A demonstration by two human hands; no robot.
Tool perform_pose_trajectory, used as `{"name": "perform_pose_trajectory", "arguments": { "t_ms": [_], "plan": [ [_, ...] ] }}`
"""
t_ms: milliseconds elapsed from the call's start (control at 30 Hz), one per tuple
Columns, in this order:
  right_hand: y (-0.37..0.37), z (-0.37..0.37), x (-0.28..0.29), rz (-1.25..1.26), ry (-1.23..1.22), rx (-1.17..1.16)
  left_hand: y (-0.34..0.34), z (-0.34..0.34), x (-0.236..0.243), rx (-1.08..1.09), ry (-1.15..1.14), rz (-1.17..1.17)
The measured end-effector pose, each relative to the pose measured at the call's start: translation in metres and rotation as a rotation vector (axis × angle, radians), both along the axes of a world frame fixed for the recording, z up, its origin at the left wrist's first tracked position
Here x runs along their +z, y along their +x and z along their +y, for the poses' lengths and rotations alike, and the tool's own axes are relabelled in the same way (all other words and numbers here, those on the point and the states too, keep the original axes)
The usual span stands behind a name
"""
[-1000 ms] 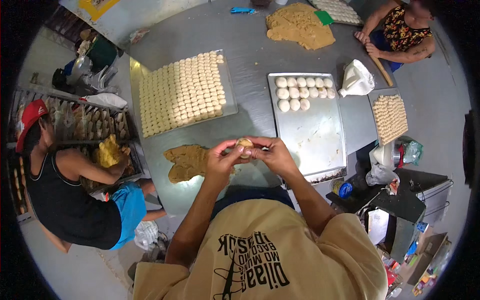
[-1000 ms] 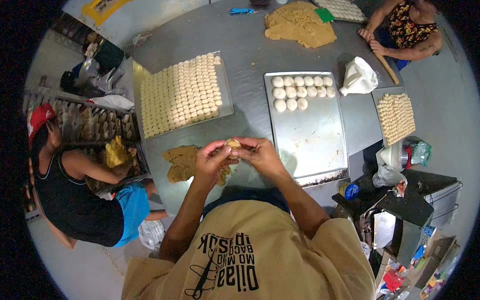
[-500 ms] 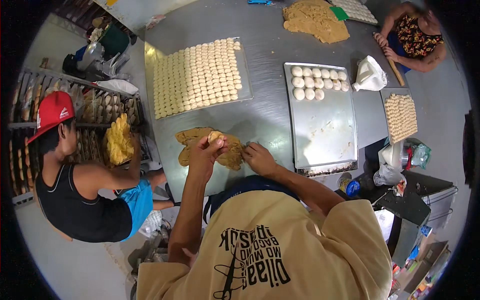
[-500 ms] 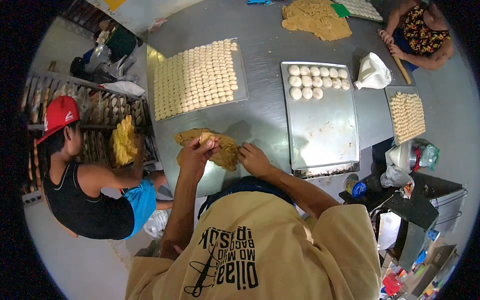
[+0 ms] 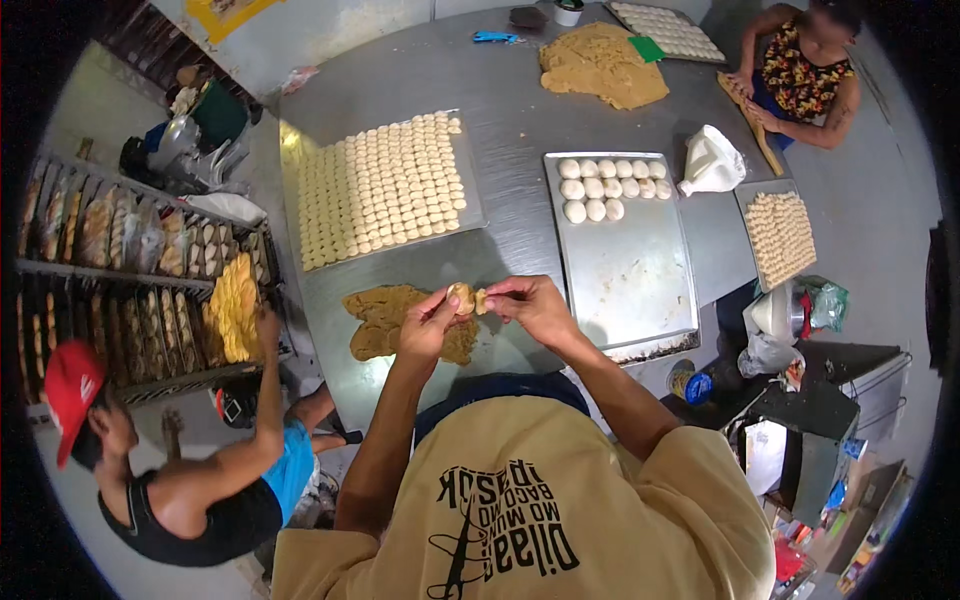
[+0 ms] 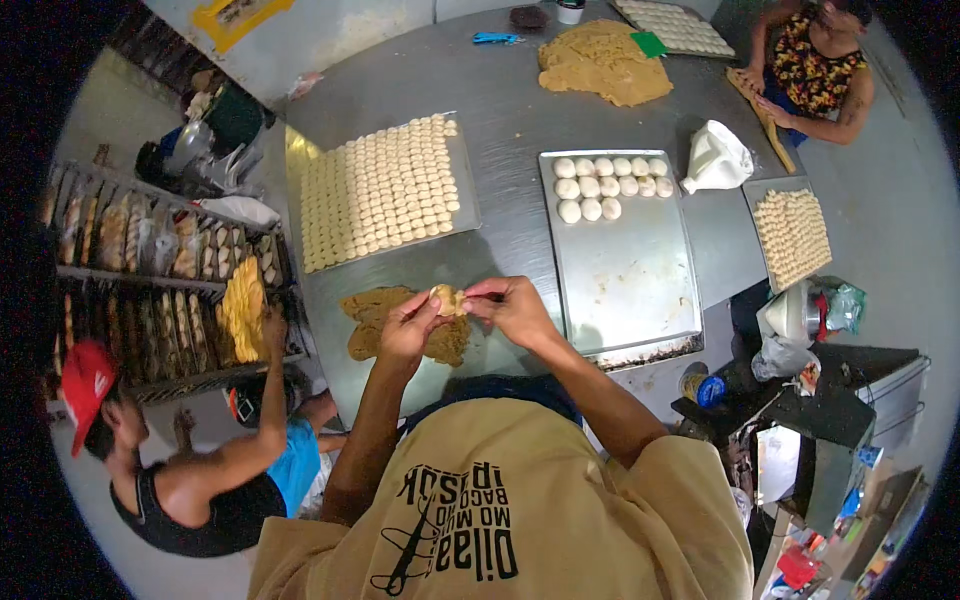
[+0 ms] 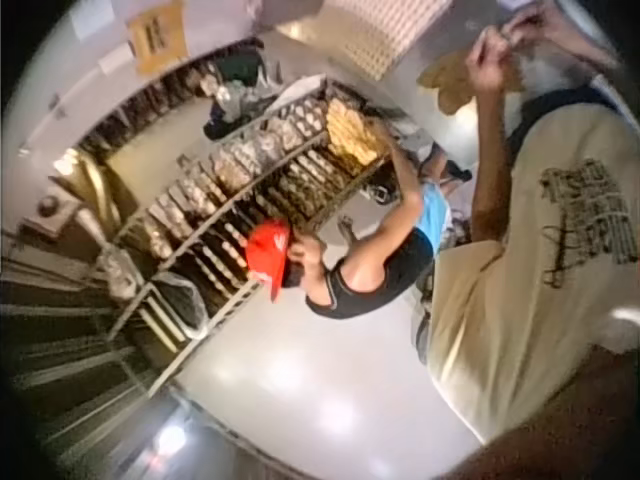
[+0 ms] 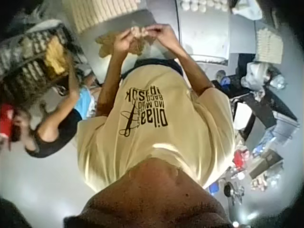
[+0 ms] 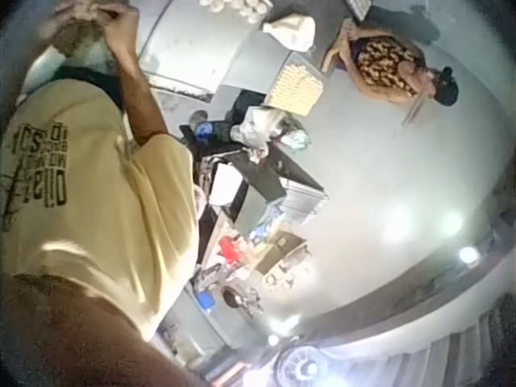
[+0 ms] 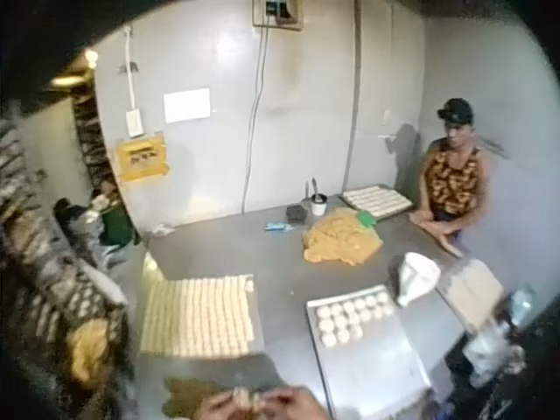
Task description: The person wraps filling inside dough pieces by hand, places the shaped dough balls onto a metal tray, and carries the tray to load it onto a rack before continuing to shape dough.
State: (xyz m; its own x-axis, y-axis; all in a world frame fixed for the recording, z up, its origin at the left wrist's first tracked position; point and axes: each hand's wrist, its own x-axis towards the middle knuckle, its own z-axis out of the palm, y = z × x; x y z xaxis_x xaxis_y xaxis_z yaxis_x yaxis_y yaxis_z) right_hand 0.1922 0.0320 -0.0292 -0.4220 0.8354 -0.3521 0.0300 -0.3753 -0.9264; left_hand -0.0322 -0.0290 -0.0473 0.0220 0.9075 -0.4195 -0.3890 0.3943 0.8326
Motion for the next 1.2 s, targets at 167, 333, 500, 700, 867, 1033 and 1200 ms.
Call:
{"name": "perform_pose_trajectory", "arguments": {
  "t_ms": [167, 333, 500, 700, 867, 1033, 1200],
  "plan": [
    [0.002, 0.006, -0.016, -0.099, 0.110, -0.035, 0.021, 0.010, 0.021, -0.121, -0.017, -0.021],
    [0.016, 0.012, -0.004, 0.172, -0.212, 0.009, 0.033, 0.017, 0.028, -0.246, 0.115, 0.061],
    [0.027, 0.018, 0.011, 0.191, -0.308, 0.079, 0.032, 0.025, 0.009, -0.270, 0.086, 0.139],
    [0.031, 0.030, -0.009, -0.047, -0.010, -0.017, 0.051, 0.044, 0.018, -0.263, 0.111, 0.180],
    [0.015, 0.027, -0.006, -0.204, 0.282, -0.059, 0.036, 0.048, 0.040, -0.161, -0.076, -0.226],
    [0.013, 0.028, 0.023, -0.005, 0.043, -0.038, 0.022, 0.043, 0.040, -0.110, 0.024, -0.193],
    [0.012, 0.020, 0.011, -0.244, 0.235, -0.071, 0.031, 0.041, 0.049, -0.142, 0.066, 0.004]
  ]
}}
